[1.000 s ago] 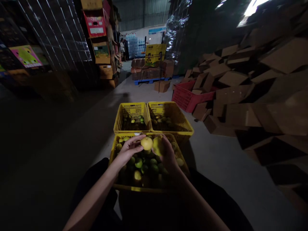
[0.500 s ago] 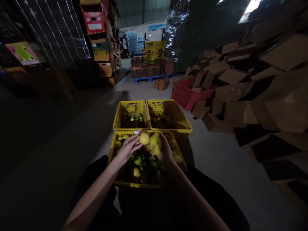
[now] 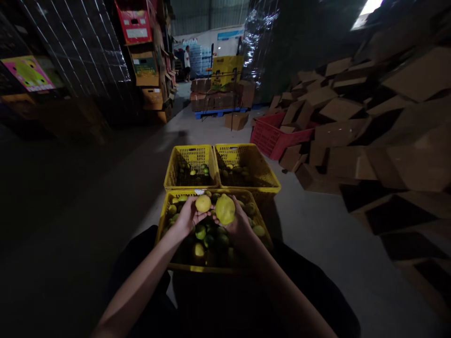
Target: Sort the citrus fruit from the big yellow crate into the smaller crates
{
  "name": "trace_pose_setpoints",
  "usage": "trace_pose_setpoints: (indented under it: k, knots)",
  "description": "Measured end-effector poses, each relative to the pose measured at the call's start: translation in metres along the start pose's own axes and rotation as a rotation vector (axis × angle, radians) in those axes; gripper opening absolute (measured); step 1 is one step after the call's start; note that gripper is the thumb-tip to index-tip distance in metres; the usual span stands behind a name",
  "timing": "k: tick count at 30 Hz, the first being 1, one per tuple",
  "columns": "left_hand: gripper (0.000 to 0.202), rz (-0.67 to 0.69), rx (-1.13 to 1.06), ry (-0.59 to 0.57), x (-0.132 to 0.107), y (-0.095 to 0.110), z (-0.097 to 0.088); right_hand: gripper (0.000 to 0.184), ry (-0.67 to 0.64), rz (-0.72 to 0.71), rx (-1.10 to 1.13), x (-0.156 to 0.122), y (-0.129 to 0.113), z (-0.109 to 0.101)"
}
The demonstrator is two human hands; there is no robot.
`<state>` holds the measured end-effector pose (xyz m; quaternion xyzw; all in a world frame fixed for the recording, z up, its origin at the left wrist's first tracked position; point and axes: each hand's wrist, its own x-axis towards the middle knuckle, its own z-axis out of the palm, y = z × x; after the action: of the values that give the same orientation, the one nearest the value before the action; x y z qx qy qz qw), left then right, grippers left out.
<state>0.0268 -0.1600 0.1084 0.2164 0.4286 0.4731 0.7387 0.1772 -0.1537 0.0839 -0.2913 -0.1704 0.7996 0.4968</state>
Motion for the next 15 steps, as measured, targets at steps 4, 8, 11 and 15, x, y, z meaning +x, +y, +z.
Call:
trace_pose_setpoints:
  k: [4,8,11,15]
  knots:
    - [0.039,-0.060,-0.022,0.006,0.003,-0.003,0.002,0.031,0.040,0.044,0.025,0.002,-0.001,0.000]
    - [0.039,-0.112,-0.058,0.026,0.006,-0.008,0.004,0.028,0.032,0.064,-0.052,0.002,-0.001,0.000]
    - [0.041,-0.130,-0.033,-0.020,0.007,-0.010,0.004,0.033,0.042,0.029,-0.104,0.002,0.002,0.000]
    - [0.052,-0.083,0.119,-0.078,0.008,-0.013,-0.001,0.038,0.067,-0.026,-0.167,0.003,0.004,-0.001]
